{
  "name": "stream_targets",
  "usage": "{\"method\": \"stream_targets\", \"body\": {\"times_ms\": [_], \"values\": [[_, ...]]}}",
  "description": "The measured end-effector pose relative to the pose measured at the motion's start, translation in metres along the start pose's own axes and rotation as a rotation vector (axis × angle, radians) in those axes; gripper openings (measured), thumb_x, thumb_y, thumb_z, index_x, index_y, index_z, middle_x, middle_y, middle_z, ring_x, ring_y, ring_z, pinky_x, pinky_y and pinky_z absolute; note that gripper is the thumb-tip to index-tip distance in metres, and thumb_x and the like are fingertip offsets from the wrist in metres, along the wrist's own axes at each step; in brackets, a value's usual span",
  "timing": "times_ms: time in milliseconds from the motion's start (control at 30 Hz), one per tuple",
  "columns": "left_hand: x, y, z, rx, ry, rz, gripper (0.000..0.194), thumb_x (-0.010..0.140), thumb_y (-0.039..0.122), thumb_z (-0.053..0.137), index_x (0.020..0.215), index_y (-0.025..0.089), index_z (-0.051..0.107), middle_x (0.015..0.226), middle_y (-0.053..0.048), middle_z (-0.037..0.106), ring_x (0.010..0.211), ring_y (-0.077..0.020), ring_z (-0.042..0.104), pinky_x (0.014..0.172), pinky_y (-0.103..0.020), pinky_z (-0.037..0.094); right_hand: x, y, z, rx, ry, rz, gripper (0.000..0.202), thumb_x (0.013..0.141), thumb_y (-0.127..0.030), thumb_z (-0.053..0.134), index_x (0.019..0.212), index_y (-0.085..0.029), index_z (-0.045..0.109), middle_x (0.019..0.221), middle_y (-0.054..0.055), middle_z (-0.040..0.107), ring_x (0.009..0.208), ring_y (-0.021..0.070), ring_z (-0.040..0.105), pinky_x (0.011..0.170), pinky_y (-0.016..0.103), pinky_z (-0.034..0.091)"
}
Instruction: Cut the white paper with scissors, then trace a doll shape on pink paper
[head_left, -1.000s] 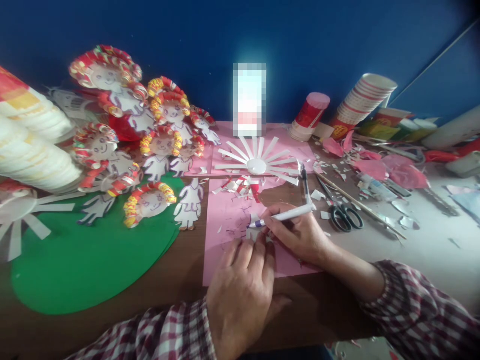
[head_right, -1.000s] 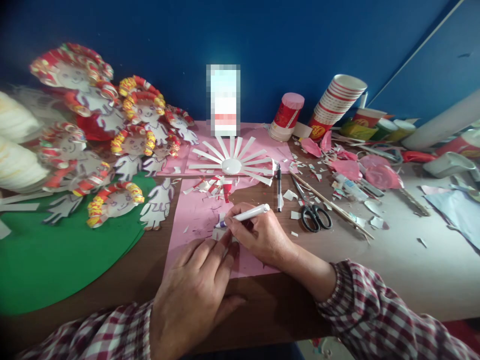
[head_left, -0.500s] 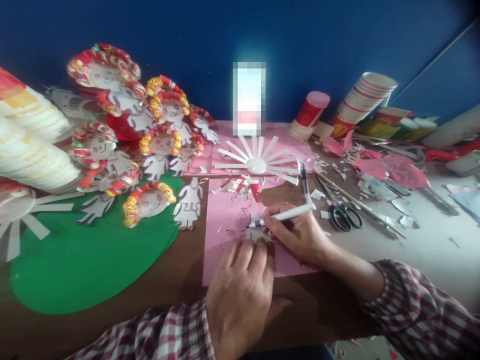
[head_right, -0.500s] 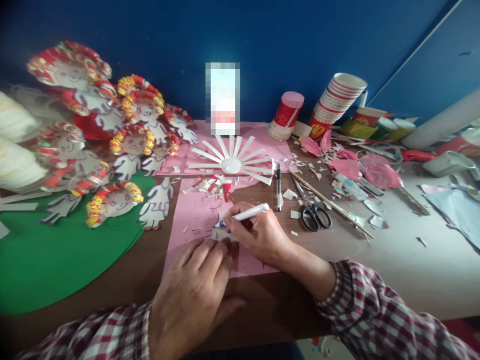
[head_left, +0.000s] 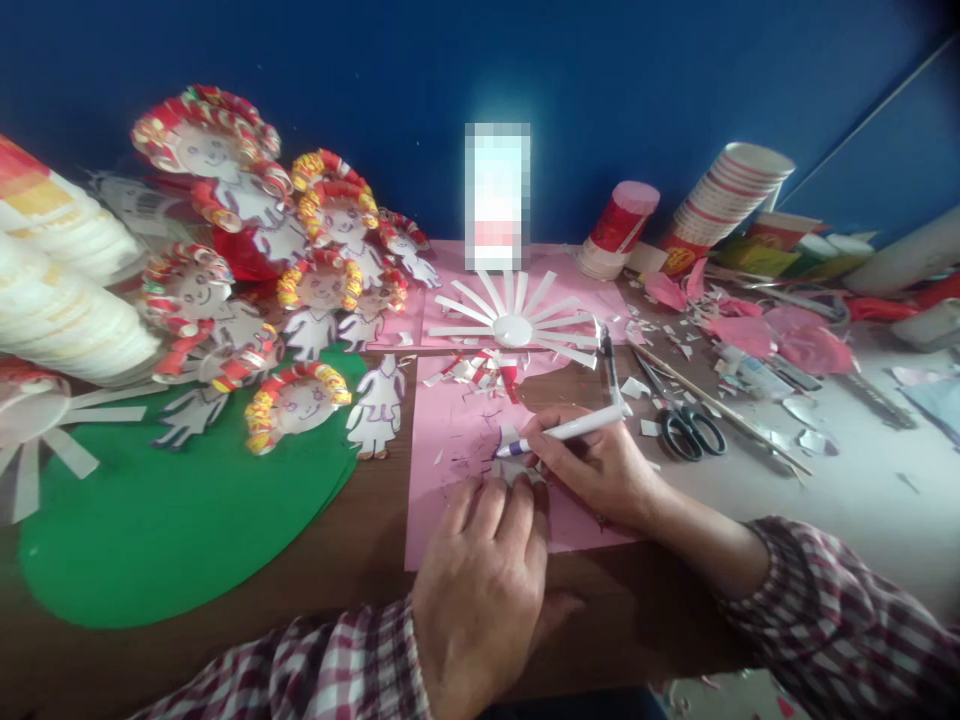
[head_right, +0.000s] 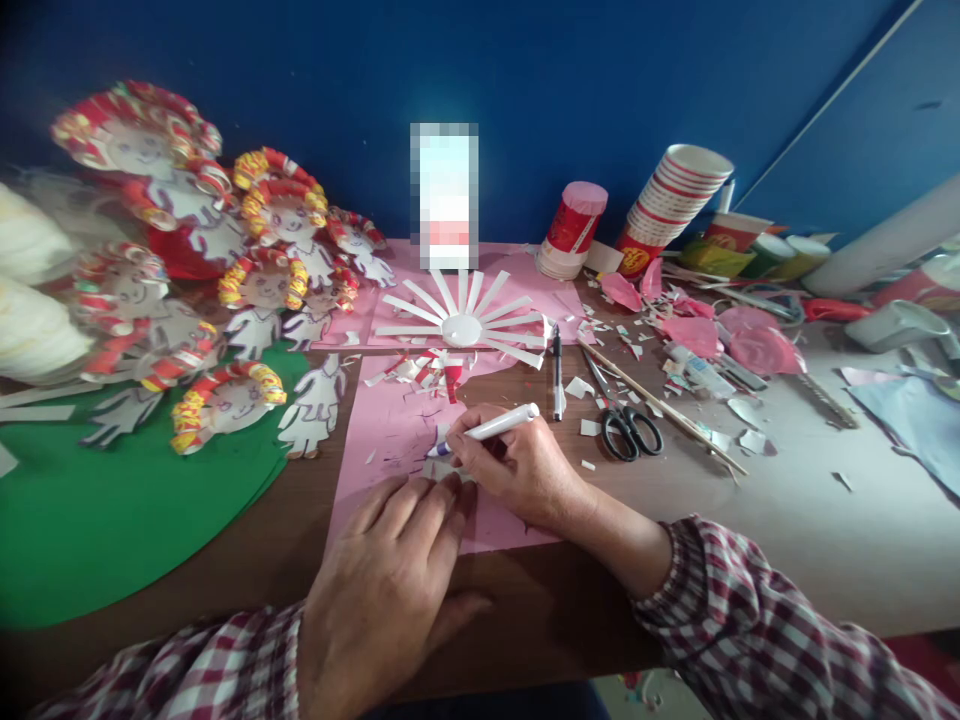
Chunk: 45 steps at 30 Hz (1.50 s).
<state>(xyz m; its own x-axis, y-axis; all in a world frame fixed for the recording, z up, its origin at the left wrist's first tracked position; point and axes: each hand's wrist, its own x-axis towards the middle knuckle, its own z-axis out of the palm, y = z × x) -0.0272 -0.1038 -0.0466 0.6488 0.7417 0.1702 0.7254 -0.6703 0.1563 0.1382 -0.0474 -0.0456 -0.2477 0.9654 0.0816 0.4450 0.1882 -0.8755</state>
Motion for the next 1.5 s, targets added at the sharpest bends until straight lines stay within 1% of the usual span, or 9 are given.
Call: {"method": "stream_targets", "body": {"times_ms": [267, 467, 733, 867, 1000, 1100, 1267, 1367, 1500], "values": [[0.001, 0.001, -0.001, -0.005, -0.004, -0.009, 0.062, 0.071, 0.06, 0.059, 0.107, 0.01, 0.062, 0.115, -0.013, 0.059, 0.104, -0.0319, 0.051, 0.095, -0.049, 0.038, 0.001, -0.001, -0.002, -0.03, -0.025, -0.054, 0.013, 0.085, -0.024, 0.052, 0.079, -0.017, 0.061, 0.071, 0.002, 0.063, 0.066, 0.0133, 0.059, 0.061, 0.023, 0.047], [0.0, 0.0, 0.0, -0.002, 0.001, -0.003, 0.062, 0.071, 0.06, 0.058, 0.11, 0.01, 0.062, 0.117, -0.013, 0.058, 0.105, -0.0318, 0.05, 0.096, -0.048, 0.038, 0.001, -0.002, -0.001, 0.009, -0.035, -0.005, 0.015, 0.087, -0.027, 0.05, 0.079, -0.018, 0.059, 0.068, 0.001, 0.062, 0.063, 0.0129, 0.058, 0.059, 0.023, 0.047], [0.001, -0.001, 0.001, -0.003, 0.007, 0.0, 0.062, 0.074, 0.059, 0.056, 0.112, 0.011, 0.061, 0.118, -0.014, 0.058, 0.106, -0.0316, 0.05, 0.096, -0.05, 0.037, 0.001, 0.0, -0.001, 0.005, -0.05, -0.015, 0.014, 0.086, -0.026, 0.052, 0.08, -0.017, 0.061, 0.07, 0.002, 0.063, 0.063, 0.0132, 0.059, 0.06, 0.023, 0.047], [0.0, -0.001, 0.001, 0.0, 0.001, 0.01, 0.064, 0.074, 0.059, 0.055, 0.116, 0.01, 0.058, 0.12, -0.013, 0.057, 0.108, -0.0318, 0.048, 0.096, -0.049, 0.036, 0.002, -0.005, -0.003, 0.064, -0.019, -0.009, 0.015, 0.086, -0.026, 0.051, 0.08, -0.016, 0.06, 0.067, 0.001, 0.06, 0.061, 0.0117, 0.057, 0.056, 0.022, 0.047], [0.0, -0.002, 0.0, 0.01, -0.001, 0.01, 0.062, 0.076, 0.058, 0.053, 0.115, 0.011, 0.058, 0.121, -0.013, 0.056, 0.109, -0.0316, 0.047, 0.097, -0.049, 0.036, 0.002, -0.008, -0.007, 0.143, -0.006, 0.025, 0.016, 0.086, -0.027, 0.051, 0.092, -0.014, 0.059, 0.067, 0.001, 0.061, 0.057, 0.01, 0.055, 0.052, 0.021, 0.046], [0.0, -0.002, -0.002, 0.008, -0.013, 0.008, 0.061, 0.077, 0.057, 0.053, 0.119, 0.012, 0.055, 0.12, -0.012, 0.056, 0.108, -0.0308, 0.047, 0.096, -0.049, 0.036, 0.001, -0.005, -0.01, 0.19, 0.022, 0.031, 0.02, 0.086, -0.028, 0.053, 0.1, -0.015, 0.058, 0.071, 0.002, 0.063, 0.059, 0.0105, 0.057, 0.053, 0.022, 0.046], [0.002, -0.004, -0.004, -0.01, -0.024, 0.006, 0.063, 0.077, 0.058, 0.052, 0.12, 0.013, 0.054, 0.119, -0.012, 0.055, 0.107, -0.0308, 0.046, 0.095, -0.049, 0.036, 0.003, 0.0, -0.012, 0.152, 0.12, -0.025, 0.015, 0.08, -0.026, 0.062, 0.091, -0.016, 0.061, 0.079, 0.003, 0.063, 0.066, 0.0112, 0.057, 0.055, 0.022, 0.045], [0.003, -0.006, -0.004, -0.017, -0.029, 0.016, 0.062, 0.078, 0.058, 0.05, 0.119, 0.011, 0.054, 0.12, -0.012, 0.054, 0.109, -0.0305, 0.044, 0.097, -0.047, 0.035, 0.006, -0.001, -0.013, 0.11, 0.167, -0.044, 0.009, 0.077, -0.022, 0.063, 0.083, -0.016, 0.06, 0.074, 0.001, 0.06, 0.064, 0.0102, 0.054, 0.055, 0.021, 0.043], [0.004, -0.007, -0.003, -0.019, -0.013, 0.046, 0.062, 0.081, 0.057, 0.047, 0.12, 0.01, 0.053, 0.122, -0.012, 0.054, 0.113, -0.0301, 0.042, 0.102, -0.047, 0.029, 0.008, -0.003, -0.012, 0.113, 0.182, 0.002, 0.006, 0.079, -0.021, 0.058, 0.077, -0.016, 0.056, 0.068, 0.0, 0.057, 0.059, 0.0098, 0.051, 0.053, 0.021, 0.042]]}}
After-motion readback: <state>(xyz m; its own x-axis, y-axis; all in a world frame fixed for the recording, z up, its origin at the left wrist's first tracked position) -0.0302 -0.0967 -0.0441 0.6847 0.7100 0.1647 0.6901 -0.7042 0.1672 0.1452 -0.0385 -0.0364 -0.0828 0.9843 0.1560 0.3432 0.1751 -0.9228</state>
